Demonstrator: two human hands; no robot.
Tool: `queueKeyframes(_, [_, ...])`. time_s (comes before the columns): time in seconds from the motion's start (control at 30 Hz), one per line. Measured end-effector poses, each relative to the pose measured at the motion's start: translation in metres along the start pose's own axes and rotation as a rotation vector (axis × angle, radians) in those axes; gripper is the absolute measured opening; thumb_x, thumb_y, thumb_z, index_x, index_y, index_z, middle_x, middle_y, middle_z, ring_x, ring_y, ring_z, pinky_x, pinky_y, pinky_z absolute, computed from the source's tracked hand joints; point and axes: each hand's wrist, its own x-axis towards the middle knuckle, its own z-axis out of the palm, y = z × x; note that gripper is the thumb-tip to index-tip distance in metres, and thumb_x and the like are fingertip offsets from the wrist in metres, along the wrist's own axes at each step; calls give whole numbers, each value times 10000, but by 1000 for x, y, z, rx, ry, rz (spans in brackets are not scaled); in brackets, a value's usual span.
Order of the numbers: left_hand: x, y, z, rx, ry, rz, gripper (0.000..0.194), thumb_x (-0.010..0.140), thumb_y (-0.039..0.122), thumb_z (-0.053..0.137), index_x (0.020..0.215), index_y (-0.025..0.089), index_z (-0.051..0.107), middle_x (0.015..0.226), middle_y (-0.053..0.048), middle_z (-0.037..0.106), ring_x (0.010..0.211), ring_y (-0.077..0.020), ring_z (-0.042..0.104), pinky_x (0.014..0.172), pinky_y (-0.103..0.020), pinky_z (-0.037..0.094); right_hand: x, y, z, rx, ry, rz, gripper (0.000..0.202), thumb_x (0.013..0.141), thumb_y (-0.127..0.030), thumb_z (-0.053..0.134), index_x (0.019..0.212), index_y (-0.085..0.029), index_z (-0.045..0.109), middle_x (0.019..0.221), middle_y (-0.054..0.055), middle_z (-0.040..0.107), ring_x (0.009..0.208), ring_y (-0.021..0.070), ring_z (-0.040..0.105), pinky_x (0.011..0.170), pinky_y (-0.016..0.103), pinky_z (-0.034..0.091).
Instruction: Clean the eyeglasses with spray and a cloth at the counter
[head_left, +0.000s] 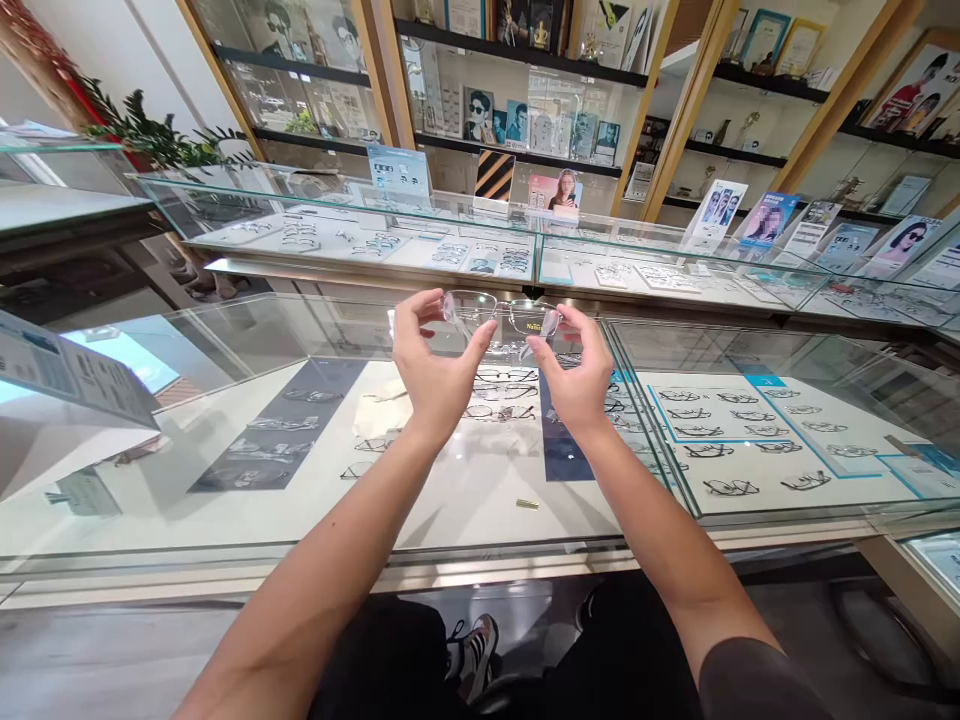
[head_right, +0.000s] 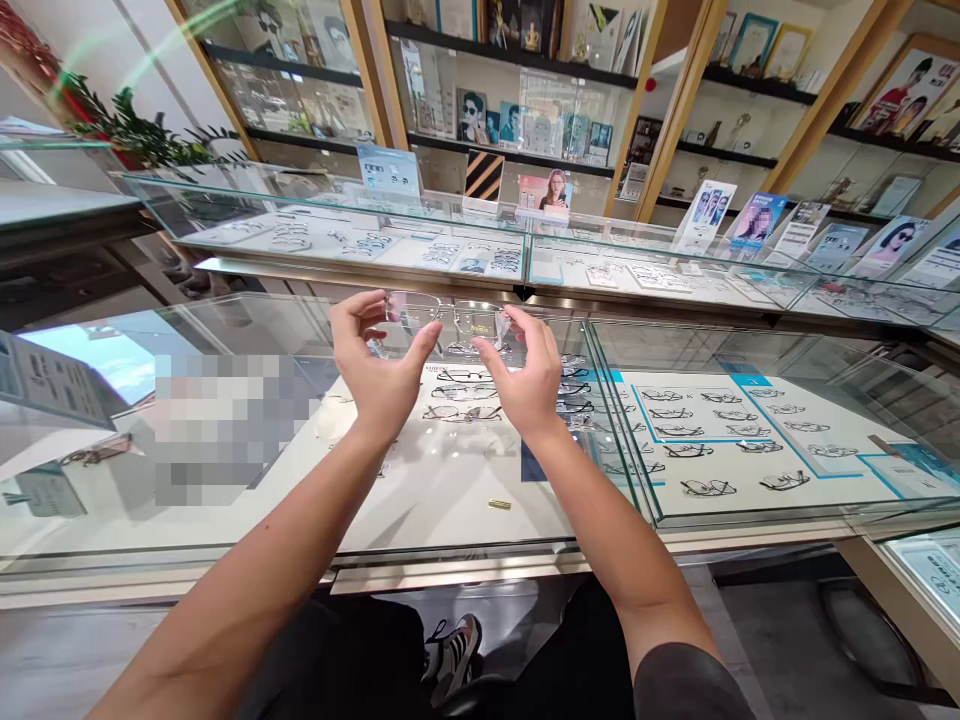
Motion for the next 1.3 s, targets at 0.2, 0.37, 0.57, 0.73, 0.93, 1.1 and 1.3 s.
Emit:
queueKeyframes(0.2, [42,27,-6,25,-10,115,624,828,542,887,1292,265,575,1249,-90,684,1146,-278,674,954,-442,542,44,-29,-24,73,-20,-7,392,964,-408,757,1333,-311,667,1269,71,774,1132,270,740,926,481,665])
queueKeyframes(0.37, [85,62,-12,-5,-110,181,633,800,655,883,1250,317,594,1222,-70,695,1100,-298,702,960,-480,565,91,-49,-53,77,-40,-7,422,952,-390,732,1361,-302,679,1343,83,750,1227,290,725,897,450,665])
queueKeyframes(0.57, [96,89,-17,-26,-135,136,684,737,761,882,1219,341,638,1179,-56,740,1075,-325,728,895,-508,606,111,-54,-69,25,-95,33,417,956,-412,717,1355,-296,685,1329,83,761,1153,264,769,845,405,673])
queueKeyframes(0.73, [93,85,-22,-11,-182,141,629,757,760,869,1182,339,673,1130,-46,754,1019,-324,742,919,-545,603,106,-54,-71,22,-103,48,387,953,-394,733,1324,-286,705,1305,84,764,1139,261,768,853,421,681])
queueKeyframes(0.93, [93,79,-24,7,-197,139,633,707,727,920,1138,318,701,1126,-44,773,997,-328,731,949,-575,588,106,-50,-69,1,-137,40,396,949,-371,742,1330,-279,691,1328,86,740,1145,260,755,862,428,682])
queueKeyframes(1.1, [93,74,-21,49,-204,134,567,767,718,882,1135,324,707,1135,-38,772,1064,-338,734,964,-561,586,106,-46,-65,-20,-139,42,405,958,-351,729,1355,-293,673,1333,87,727,1178,285,744,901,477,677])
queueKeyframes(1.3, [94,71,-20,44,-208,146,543,779,721,869,1125,334,710,1154,-35,779,1087,-351,736,969,-584,581,104,-43,-62,-34,-155,12,401,963,-334,716,1360,-316,664,1333,80,718,1225,307,733,915,496,680])
